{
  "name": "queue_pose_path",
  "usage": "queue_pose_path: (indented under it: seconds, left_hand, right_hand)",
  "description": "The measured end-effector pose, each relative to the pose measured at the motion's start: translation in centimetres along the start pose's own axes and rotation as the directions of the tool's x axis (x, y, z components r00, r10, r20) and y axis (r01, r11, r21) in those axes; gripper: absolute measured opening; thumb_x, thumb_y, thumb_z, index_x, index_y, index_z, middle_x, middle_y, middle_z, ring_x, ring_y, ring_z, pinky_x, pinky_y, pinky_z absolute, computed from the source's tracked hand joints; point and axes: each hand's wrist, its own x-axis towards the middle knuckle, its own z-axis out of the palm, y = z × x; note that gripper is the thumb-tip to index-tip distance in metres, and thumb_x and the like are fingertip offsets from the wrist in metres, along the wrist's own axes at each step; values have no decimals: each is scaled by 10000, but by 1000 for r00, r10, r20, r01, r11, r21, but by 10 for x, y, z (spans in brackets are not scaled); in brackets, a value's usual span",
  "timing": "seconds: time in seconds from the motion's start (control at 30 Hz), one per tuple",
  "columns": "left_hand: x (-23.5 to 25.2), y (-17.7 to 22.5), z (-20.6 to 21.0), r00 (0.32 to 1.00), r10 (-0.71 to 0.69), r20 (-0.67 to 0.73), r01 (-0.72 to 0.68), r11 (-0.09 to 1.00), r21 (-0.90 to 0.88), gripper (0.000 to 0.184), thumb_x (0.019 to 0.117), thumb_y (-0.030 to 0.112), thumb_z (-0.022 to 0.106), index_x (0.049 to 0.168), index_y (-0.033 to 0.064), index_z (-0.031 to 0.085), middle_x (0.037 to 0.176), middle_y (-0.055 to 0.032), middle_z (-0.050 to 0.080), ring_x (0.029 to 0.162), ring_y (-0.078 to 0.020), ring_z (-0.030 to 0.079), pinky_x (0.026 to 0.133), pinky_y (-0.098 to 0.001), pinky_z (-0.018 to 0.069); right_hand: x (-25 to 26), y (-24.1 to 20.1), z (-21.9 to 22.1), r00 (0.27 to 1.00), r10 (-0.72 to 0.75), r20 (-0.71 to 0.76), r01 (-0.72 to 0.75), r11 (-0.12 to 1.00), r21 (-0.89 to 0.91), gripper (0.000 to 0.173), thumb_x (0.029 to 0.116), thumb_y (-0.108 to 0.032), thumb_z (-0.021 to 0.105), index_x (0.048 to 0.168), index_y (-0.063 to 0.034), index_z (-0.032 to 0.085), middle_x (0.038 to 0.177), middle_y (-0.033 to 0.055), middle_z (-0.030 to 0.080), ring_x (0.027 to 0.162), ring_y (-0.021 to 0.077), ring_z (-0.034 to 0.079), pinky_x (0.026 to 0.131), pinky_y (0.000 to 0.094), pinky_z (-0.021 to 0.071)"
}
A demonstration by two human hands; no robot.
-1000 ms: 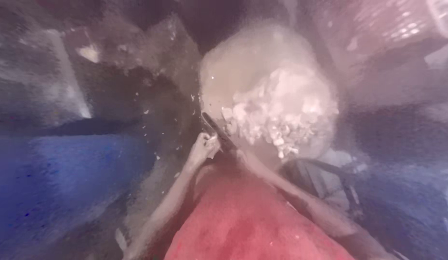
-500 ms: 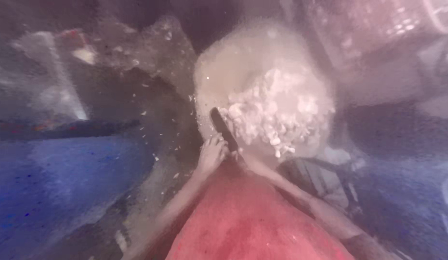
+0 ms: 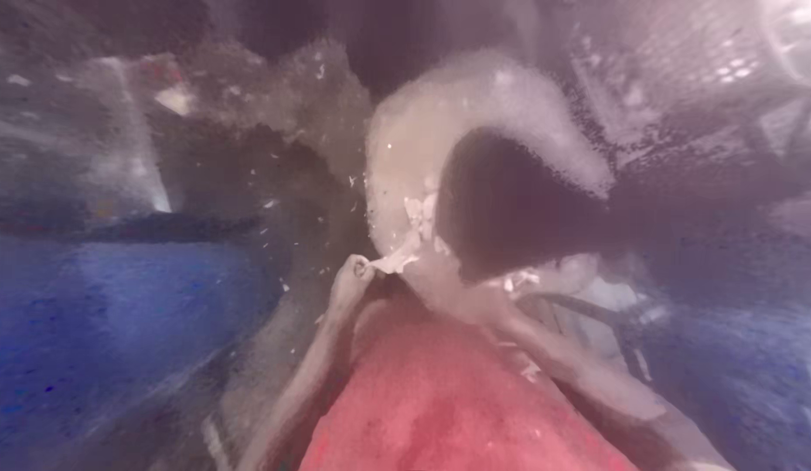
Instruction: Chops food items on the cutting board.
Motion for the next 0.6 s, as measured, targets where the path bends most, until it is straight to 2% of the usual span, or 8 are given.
queue_pose_path:
  seconds: [0.07, 0.13, 0.27, 0.33, 0.43, 0.5, 0.57, 0.6]
  left_hand:
    - [0, -8, 10, 999, 39, -8, -39, 996, -76, 310, 1000, 302, 627, 1221, 84, 615, 954, -88, 666, 854, -191, 652, 806, -417, 560]
    - [-4, -13, 16, 997, 76, -21, -78, 985, -156, 320, 1001, 285, 635, 1219, 52, 615, 984, -109, 667, 872, -191, 654, 822, -402, 560]
    - [-7, -16, 25, 997, 74, -8, -71, 923, -377, 280, 1013, 224, 635, 1206, 23, 603, 975, -86, 669, 828, -128, 656, 781, -325, 576]
    - [-3, -15, 25, 998, 68, -3, -63, 894, -443, 256, 1016, 196, 619, 1196, 17, 591, 956, -76, 666, 814, -120, 651, 770, -310, 570]
    - [-2, -19, 30, 997, 77, -16, -75, 866, -495, 234, 1011, 182, 622, 1178, 21, 598, 947, -80, 674, 827, -133, 655, 783, -317, 569]
    - [1, -18, 29, 996, 89, -21, -87, 856, -510, 228, 1011, 160, 610, 1186, 14, 591, 954, -81, 675, 830, -130, 657, 784, -315, 570]
    - [-6, -16, 28, 997, 76, 5, -63, 859, -507, 256, 1015, 175, 617, 1201, 3, 582, 974, -79, 673, 829, -122, 657, 779, -308, 574]
    - [-7, -12, 27, 998, 66, 13, -49, 855, -516, 258, 1016, 179, 621, 1195, -2, 582, 962, -75, 675, 817, -117, 659, 774, -305, 576]
  right_hand:
    - [12, 47, 16, 957, 230, 179, -194, 961, -197, 509, 1087, -403, 404, 1355, -7, 577, 1176, 176, 675, 1080, 223, 660, 986, 414, 529]
    - [16, 72, 18, 887, 372, 275, -303, 916, -262, 529, 1120, -409, 314, 1391, -16, 543, 1175, 196, 667, 1061, 274, 668, 972, 462, 525]
    - [-14, 49, 26, 980, 144, 138, -153, 987, 53, 430, 1042, -297, 449, 1205, 74, 593, 870, 74, 635, 762, 92, 604, 755, 282, 547]
    - [-11, 64, 30, 985, 74, 153, -80, 996, 31, 478, 1043, -351, 495, 1236, 70, 613, 961, 104, 691, 853, 98, 657, 830, 283, 572]
    - [7, 78, 16, 895, 308, 321, -209, 928, -308, 538, 1105, -450, 340, 1290, -25, 614, 1150, 178, 679, 1075, 258, 667, 994, 459, 522]
    - [1, 66, 13, 922, 256, 289, -192, 954, -231, 532, 1100, -431, 341, 1254, -5, 619, 1038, 154, 677, 960, 236, 672, 904, 428, 555]
    - [-17, 67, 27, 960, 128, 250, -146, 988, 55, 595, 1071, -494, 322, 1134, 21, 614, 797, 27, 581, 703, 87, 572, 685, 280, 531]
    - [-19, 74, 34, 960, 100, 262, -145, 977, 157, 600, 1061, -518, 329, 1102, 11, 608, 765, -20, 559, 675, 34, 542, 659, 234, 509]
